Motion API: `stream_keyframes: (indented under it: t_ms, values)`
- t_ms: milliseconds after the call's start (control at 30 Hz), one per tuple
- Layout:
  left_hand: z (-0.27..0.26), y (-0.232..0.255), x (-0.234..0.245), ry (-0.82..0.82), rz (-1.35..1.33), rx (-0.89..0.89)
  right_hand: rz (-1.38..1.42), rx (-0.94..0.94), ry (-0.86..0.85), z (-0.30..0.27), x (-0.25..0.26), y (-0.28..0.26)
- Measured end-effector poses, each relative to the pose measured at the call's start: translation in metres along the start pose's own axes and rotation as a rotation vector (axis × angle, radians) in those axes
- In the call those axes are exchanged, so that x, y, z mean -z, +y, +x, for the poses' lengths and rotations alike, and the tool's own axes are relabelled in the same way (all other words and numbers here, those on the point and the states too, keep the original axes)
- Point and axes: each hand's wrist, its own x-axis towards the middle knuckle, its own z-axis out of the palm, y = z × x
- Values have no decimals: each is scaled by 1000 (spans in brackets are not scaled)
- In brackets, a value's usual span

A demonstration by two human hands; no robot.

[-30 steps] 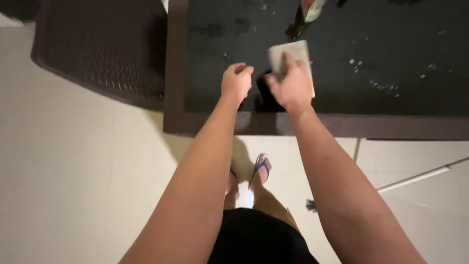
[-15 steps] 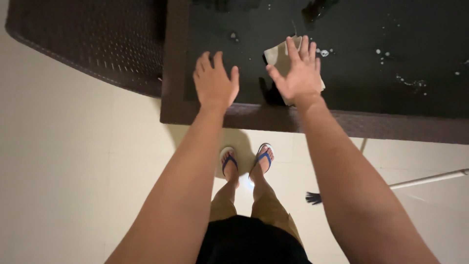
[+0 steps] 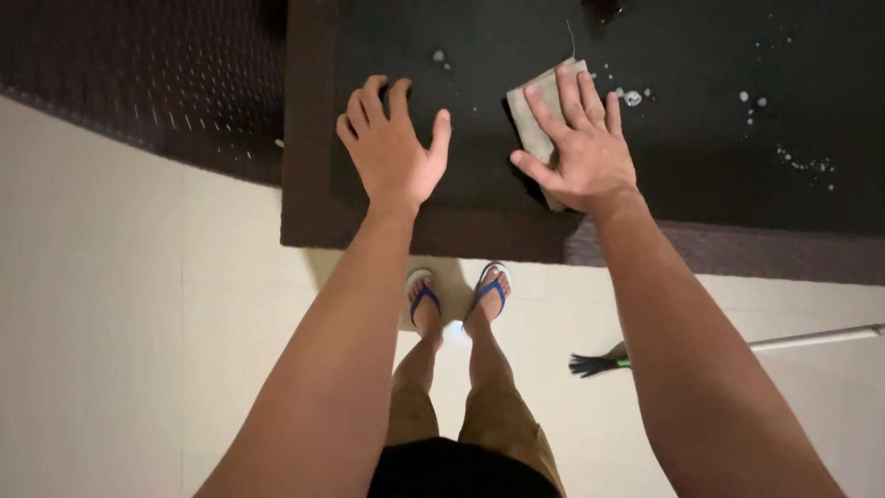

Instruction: Cleaning and wiping a glass table surface with a cloth and spray.

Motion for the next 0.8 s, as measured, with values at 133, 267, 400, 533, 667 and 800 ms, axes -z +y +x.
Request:
stream_keyframes:
  t_ms: [133, 267, 400, 533, 667, 800]
  values:
    - [7, -11, 6, -45, -16, -52, -21, 2, 12, 2, -9, -1]
    - [5, -20, 10, -73, -85, -117, 13, -130, 56, 5, -15, -14]
    - [7, -24, 10, -62, -123, -128, 13, -388, 114, 29, -20, -35]
    - [9, -24, 15, -71, -185, -112, 37, -484, 147, 43, -26, -48]
    - [11, -27, 20, -120, -229, -127, 58, -485, 169, 53, -27, -56]
    - [12, -31, 19, -135, -307, -125, 10, -464, 104, 69, -22, -76]
